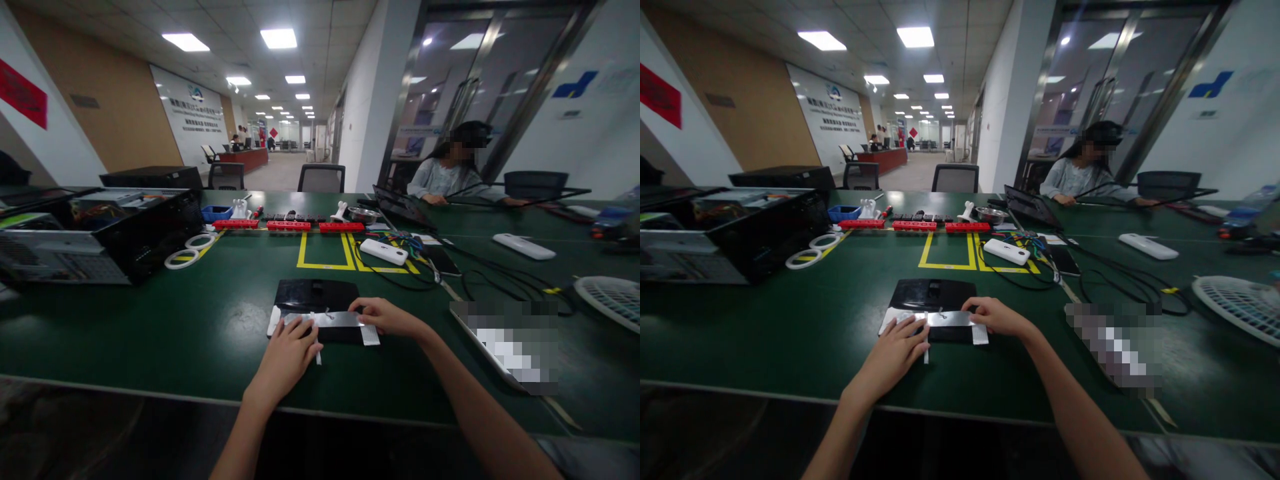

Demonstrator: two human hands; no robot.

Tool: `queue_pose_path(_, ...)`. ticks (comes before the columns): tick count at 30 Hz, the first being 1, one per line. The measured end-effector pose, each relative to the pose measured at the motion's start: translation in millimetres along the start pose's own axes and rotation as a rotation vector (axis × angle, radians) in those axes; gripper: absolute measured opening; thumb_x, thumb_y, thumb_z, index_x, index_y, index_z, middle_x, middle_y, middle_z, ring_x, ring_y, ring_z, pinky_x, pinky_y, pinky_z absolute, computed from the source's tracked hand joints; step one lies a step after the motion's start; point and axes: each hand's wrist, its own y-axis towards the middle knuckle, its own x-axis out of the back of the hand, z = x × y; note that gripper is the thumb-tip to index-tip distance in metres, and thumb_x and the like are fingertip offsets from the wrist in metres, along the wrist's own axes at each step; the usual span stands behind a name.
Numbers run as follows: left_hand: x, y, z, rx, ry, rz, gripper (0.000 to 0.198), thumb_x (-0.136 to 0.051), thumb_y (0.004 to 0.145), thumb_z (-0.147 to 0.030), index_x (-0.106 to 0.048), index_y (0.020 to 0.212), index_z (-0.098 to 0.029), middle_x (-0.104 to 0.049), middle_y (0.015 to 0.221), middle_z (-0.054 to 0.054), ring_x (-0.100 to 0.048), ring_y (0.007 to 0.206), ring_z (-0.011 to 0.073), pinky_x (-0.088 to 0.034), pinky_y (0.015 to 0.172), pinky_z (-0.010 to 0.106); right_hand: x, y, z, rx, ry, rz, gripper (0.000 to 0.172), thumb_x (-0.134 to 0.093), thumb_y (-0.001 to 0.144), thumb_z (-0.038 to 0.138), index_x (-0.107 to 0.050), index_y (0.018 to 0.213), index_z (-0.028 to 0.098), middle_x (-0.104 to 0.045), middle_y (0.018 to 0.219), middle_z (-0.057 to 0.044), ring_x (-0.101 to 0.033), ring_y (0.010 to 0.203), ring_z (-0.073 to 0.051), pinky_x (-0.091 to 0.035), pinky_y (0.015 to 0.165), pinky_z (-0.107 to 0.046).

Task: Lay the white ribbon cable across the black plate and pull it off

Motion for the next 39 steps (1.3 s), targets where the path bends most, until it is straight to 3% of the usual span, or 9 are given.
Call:
queue_pose_path(10, -3.6, -1.6, 0.9, 0.000, -0.013, -0.012, 0.037, -0.039, 0.093, -0.034, -0.050, 0.127, -0.023, -0.052, 0.132, 0.005, -0.042, 0.125, 0.0267, -0.028, 0.103, 0.052, -0.3, 0.1, -1.2, -0.015, 0.000, -0.005, 0.026, -0.049, 0.084, 0.032, -0.054, 0.104, 0.017, -0.048, 0.059, 0.005, -0.044, 0.044, -0.006, -0.032, 0.041, -0.016)
queue_pose_path(17, 14.4, -9.6, 17.3, 0.023, -0.086, -0.109, 0.044, -0.039, 0.093, -0.032, -0.035, 0.136, -0.026, -0.049, 0.134, 0.005, -0.041, 0.126, 0.0220, -0.029, 0.104, 0.048, 0.2, -0.6, -0.3, -0.005, -0.009, -0.008, 0.027, -0.049, 0.084, 0.032, -0.055, 0.105, 0.016, -0.051, 0.060, 0.004, -0.045, 0.047, -0.008, -0.033, 0.043, -0.019)
queue_pose_path(21, 15.0, -29.5, 45.6, 0.116, -0.058, -0.164, 0.041, -0.038, 0.093, -0.031, -0.042, 0.132, -0.024, -0.051, 0.133, 0.006, -0.043, 0.125, 0.0200, -0.028, 0.105, 0.045, 0.6, -1.3, 1.6, -0.021, -0.006, 0.000, 0.026, -0.048, 0.084, 0.031, -0.054, 0.106, 0.017, -0.050, 0.061, 0.004, -0.044, 0.046, -0.007, -0.033, 0.042, -0.017)
queue_pose_path(27, -4.8, -56.6, 81.8, 0.253, -0.012, -0.195, 0.034, -0.039, 0.091, -0.029, -0.057, 0.119, -0.021, -0.057, 0.125, 0.007, -0.047, 0.121, 0.0213, -0.032, 0.103, 0.045, 0.4, -1.7, 5.2, -0.020, -0.005, -0.003, 0.027, -0.049, 0.083, 0.029, -0.054, 0.105, 0.015, -0.049, 0.059, 0.004, -0.044, 0.046, -0.008, -0.033, 0.041, -0.018)
queue_pose_path(39, -4.2, -58.9, 75.4, 0.254, -0.004, -0.184, 0.035, -0.039, 0.091, -0.032, -0.057, 0.119, -0.023, -0.058, 0.125, 0.005, -0.046, 0.122, 0.0206, -0.030, 0.104, 0.044, 0.4, -1.6, 5.9, -0.031, -0.003, -0.020, 0.024, -0.049, 0.083, 0.027, -0.054, 0.103, 0.016, -0.049, 0.060, 0.004, -0.044, 0.047, -0.006, -0.032, 0.042, -0.016)
